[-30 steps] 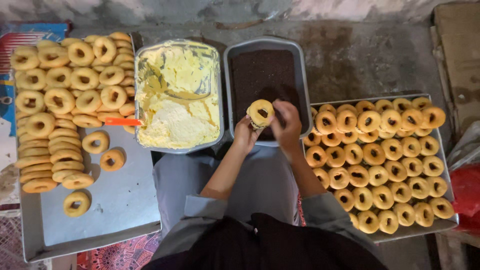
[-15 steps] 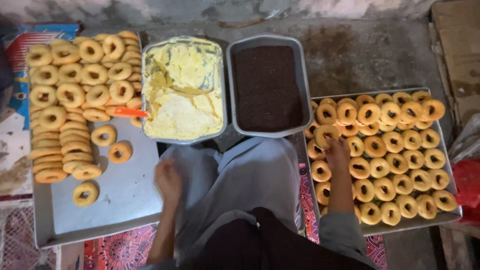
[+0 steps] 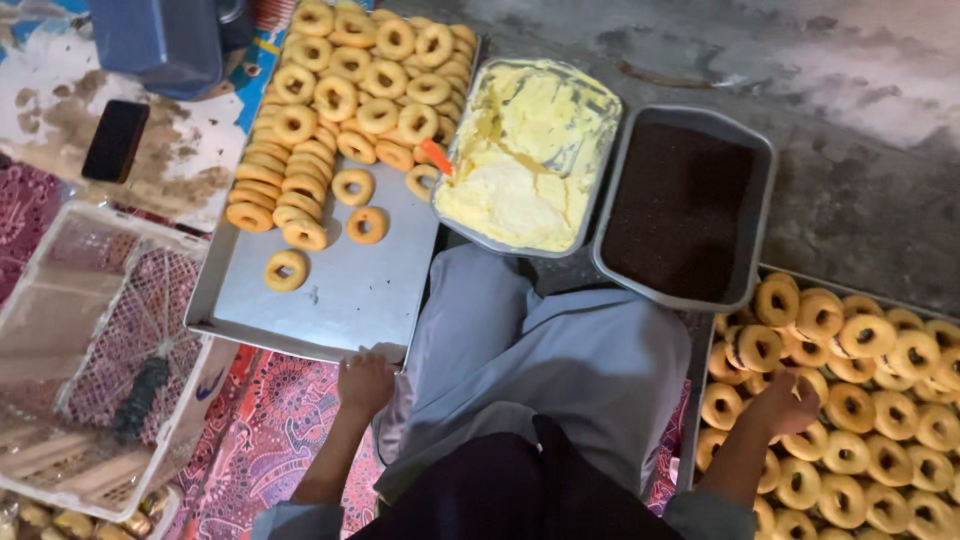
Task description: The person sits on the floor and repeatedly picks up ring-shaped pastries, fills their centers with a yellow cream using their fingers, and then dips them into a tray of dark seeds. The finished pastries are placed onto a metal tray.
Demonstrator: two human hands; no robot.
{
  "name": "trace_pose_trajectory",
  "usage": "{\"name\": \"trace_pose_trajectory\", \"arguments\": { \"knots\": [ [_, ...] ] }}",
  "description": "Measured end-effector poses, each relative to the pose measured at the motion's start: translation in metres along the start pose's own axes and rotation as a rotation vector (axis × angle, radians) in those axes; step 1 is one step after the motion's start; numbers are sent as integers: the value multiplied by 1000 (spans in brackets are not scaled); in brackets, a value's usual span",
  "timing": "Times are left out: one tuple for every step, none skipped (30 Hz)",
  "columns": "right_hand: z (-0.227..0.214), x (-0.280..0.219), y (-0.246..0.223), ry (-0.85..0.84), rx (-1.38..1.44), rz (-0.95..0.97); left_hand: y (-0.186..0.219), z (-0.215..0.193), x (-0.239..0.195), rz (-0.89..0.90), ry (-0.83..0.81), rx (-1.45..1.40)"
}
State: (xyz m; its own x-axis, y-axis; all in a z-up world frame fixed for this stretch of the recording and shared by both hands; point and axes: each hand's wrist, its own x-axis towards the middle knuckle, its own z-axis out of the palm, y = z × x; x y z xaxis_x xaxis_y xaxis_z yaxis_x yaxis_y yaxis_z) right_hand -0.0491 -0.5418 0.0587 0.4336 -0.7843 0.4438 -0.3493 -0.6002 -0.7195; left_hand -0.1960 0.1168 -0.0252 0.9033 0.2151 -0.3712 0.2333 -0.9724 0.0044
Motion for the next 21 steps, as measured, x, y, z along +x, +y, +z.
{"name": "trace_pose_trajectory", "arguments": {
  "knots": [
    [-7, -3, -2, 41, -57, -84, 1, -2, -6, 6, -3, -15],
    [-15, -6, -3, 37, -46, -97, 4, -4, -13, 11, -7, -31],
    [-20, -9, -6, 32, -35, -109, 5, -5, -21, -43, -71, -68],
    [-20, -9, -9, 26, -23, -121, 6, -5, -31, -96, -136, -106],
    [-19, -10, -13, 30, -1, -152, 4, -4, -38, -149, -199, -142],
    [-19, -11, -15, 34, 21, -183, -1, -3, -40, -149, -292, -127],
    [-21, -10, -16, 37, 40, -214, -6, -1, -40, -147, -388, -112],
    [-23, -10, -16, 34, 12, -187, -13, 1, -38, -145, -485, -97],
    [-25, -11, -15, 31, -14, -160, -26, 5, -29, -124, -570, -158],
    [-25, -12, -15, 28, -41, -134, -40, 5, -8, -141, -638, -260],
    [-23, -13, -18, 29, 3, -144, -55, 2, 15, -172, -672, -366],
    [-20, -14, -22, 30, 48, -154, -66, -1, 40, -341, -417, -536],
    [-17, -18, -27, 33, 95, -162, -72, -4, 69, -459, -133, -694],
    [-13, -21, -32, 0, 132, -149, -74, -7, 98, -528, 122, -792],
    [-10, -26, -38, -33, 169, -133, -70, -10, 125, -512, 333, -729],
    [-8, -30, -44, -65, 205, -117, -60, -14, 153, -506, 616, -472],
    [-7, -34, -51, -66, 203, -156, -51, -16, 172, -426, 628, -615],
    [-8, -37, -58, -66, 202, -194, -45, -19, 188, -343, 638, -756],
    [-7, -40, -64, -68, 201, -233, -39, -24, 204, -447, 628, -899],
    [-8, -42, -70, -81, 186, -222, -31, -29, 220, -551, 614, -1042],
    [-8, -45, -76, -92, 172, -209, -32, -35, 233, -617, 767, -1039]
  ]
}}
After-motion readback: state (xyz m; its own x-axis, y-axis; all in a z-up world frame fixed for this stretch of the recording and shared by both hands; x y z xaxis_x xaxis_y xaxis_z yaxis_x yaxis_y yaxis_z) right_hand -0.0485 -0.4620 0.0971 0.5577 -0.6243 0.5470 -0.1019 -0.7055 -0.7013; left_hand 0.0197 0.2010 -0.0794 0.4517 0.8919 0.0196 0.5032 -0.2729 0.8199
